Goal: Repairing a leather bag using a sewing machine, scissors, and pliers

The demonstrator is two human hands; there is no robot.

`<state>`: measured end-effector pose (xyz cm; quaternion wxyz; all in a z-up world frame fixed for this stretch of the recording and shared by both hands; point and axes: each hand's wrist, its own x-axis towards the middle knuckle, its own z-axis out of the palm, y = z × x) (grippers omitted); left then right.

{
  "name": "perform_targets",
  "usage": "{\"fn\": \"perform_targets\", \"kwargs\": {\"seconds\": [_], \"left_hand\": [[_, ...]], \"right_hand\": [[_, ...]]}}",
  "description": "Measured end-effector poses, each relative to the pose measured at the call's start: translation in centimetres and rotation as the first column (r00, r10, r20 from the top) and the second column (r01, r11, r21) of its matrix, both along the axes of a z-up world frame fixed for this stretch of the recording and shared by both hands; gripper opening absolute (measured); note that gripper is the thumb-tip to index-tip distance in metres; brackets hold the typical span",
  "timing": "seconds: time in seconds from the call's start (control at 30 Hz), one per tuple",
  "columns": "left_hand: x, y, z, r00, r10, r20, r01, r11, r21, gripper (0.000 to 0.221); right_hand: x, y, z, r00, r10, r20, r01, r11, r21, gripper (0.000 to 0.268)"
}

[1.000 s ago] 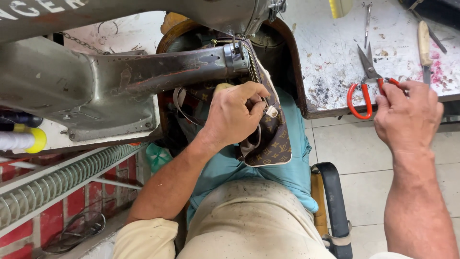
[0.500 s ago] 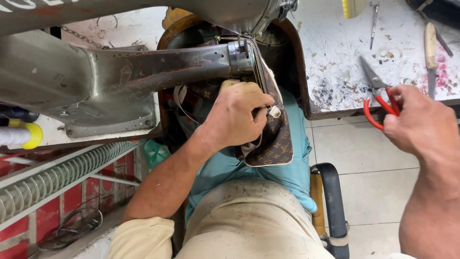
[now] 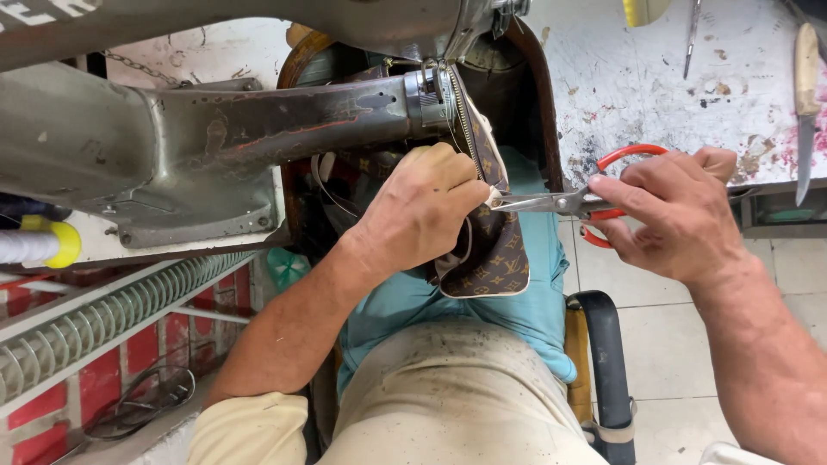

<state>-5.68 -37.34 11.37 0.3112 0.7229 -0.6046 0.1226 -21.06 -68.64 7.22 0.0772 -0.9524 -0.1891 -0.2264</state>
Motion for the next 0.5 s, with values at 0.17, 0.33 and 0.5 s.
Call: {"fn": "perform_targets", "kwargs": {"seconds": [0.17, 0.33, 0.5], "left_hand": [[0.2, -0.1, -0.3, 1.000, 0.022, -0.010, -0.022, 0.999, 0.042, 0.014], [0.4, -0.2, -0.6, 1.000, 0.018, -0.020, -0.017, 0.999, 0.034, 0.016], [0.6, -0.3, -0.6, 0.998, -0.003, -0.068, 0.006, 0.999, 0.053, 0.015]], "right_hand": [[1.5, 0.2, -0.7, 0.998, 0.042, 0.036, -0.041, 0.999, -0.022, 0.044], [2.8, 0.8, -0.3, 0.988, 0.093, 0.120, -0.085, 0.994, -0.069, 0.028], [3.6, 1.6, 0.2, 0.975, 0.124, 0.184, -0.106, 0.989, -0.107, 0.030]]}}
